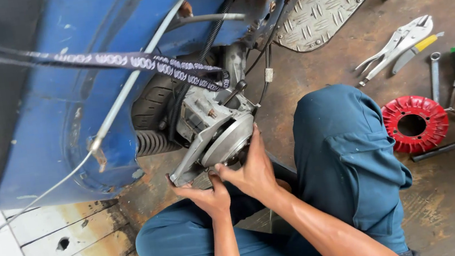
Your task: Assembling and installing a stator housing and other engine components onto a motorcycle engine.
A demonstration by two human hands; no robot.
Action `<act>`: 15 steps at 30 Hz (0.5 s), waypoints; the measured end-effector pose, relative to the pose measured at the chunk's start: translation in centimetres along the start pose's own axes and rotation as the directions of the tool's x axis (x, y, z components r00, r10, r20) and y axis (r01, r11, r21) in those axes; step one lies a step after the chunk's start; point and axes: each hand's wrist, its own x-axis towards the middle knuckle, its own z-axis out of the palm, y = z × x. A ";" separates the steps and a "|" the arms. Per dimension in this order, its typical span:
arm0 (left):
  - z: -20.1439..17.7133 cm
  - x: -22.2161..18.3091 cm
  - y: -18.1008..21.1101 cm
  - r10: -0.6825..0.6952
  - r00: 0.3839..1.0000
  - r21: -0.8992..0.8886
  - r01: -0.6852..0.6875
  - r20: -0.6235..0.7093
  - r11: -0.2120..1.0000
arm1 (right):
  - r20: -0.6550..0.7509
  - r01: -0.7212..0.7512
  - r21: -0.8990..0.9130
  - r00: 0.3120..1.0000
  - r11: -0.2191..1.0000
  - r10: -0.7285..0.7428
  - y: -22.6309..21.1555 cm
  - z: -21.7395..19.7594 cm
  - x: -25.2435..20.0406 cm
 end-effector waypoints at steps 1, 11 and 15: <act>0.3 0.0 -0.3 0.014 1.000 0.013 -0.014 -0.007 1.000 | -0.012 0.040 0.002 0.999 0.999 -0.040 0.1 -0.1 0.3; 1.3 -0.5 -2.8 -0.031 0.999 0.090 0.034 -0.034 0.995 | 0.107 -0.096 0.220 0.991 0.971 0.074 1.3 -0.7 1.2; 1.2 -0.5 -2.5 -0.095 0.995 0.080 0.098 -0.044 0.992 | 0.247 -0.329 0.232 0.930 0.915 0.272 0.6 -0.3 1.1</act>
